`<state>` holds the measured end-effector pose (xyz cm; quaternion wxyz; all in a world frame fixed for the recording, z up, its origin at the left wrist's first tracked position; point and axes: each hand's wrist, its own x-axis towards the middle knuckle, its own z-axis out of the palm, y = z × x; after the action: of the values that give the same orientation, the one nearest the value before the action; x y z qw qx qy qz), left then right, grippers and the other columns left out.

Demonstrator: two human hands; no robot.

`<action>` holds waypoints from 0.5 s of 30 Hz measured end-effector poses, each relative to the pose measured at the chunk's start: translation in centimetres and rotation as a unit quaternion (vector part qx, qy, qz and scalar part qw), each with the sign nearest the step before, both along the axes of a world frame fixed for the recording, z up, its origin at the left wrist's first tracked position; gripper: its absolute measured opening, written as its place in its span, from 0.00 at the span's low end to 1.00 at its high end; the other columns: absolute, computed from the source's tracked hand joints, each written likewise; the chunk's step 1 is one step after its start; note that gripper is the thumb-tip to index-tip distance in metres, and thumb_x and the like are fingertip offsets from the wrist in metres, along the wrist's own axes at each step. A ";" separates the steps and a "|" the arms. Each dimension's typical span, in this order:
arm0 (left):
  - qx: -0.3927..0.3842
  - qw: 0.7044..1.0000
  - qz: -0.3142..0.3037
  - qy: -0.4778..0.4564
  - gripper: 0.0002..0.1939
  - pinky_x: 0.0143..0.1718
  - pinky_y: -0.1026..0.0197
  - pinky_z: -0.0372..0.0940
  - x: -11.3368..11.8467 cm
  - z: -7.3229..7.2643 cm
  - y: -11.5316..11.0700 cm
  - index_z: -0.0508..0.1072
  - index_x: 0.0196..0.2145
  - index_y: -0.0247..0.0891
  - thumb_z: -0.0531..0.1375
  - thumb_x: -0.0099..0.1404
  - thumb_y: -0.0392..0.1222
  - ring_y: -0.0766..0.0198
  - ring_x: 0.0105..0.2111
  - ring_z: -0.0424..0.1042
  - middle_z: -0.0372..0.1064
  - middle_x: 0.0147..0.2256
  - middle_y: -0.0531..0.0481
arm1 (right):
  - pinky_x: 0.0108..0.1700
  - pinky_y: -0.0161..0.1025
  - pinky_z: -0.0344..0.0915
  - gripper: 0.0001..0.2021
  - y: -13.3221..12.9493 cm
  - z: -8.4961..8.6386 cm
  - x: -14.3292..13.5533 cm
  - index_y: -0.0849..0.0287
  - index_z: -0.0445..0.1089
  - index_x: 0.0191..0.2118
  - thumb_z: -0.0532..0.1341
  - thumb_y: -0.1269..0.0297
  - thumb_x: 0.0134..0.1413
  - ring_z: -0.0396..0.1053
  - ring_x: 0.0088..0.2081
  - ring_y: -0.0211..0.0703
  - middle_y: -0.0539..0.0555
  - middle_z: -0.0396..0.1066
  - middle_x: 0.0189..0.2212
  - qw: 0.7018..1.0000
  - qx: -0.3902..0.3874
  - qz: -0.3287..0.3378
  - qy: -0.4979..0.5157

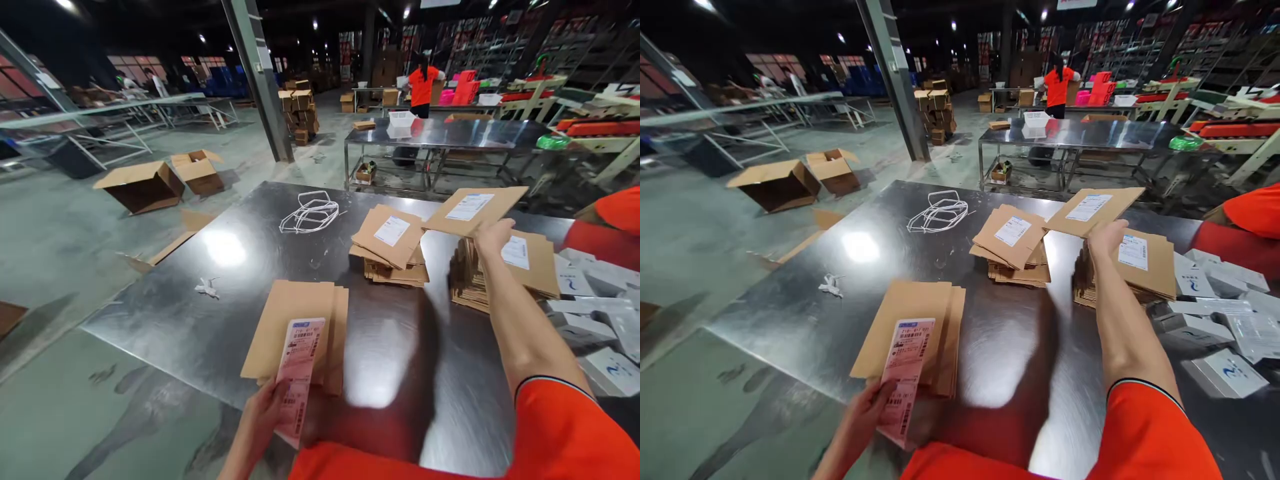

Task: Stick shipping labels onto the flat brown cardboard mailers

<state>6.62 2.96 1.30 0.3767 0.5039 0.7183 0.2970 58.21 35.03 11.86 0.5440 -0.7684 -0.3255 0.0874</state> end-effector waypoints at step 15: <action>-0.012 1.000 0.011 0.011 0.27 0.31 0.61 0.68 0.1 -0.5 -0.3 0.78 0.37 0.37 0.54 0.61 0.64 0.54 0.30 0.73 0.77 0.29 0.48 | 0.49 0.45 0.62 0.17 1.1 0.4 -2.0 0.66 0.53 0.55 0.51 0.68 0.62 0.67 0.49 0.49 0.72 0.66 0.53 0.999 0.024 -0.005 -0.043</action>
<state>6.72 2.61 0.80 0.3713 0.4949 0.7315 0.2867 56.20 36.10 12.29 0.5483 -0.7599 -0.3466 0.0433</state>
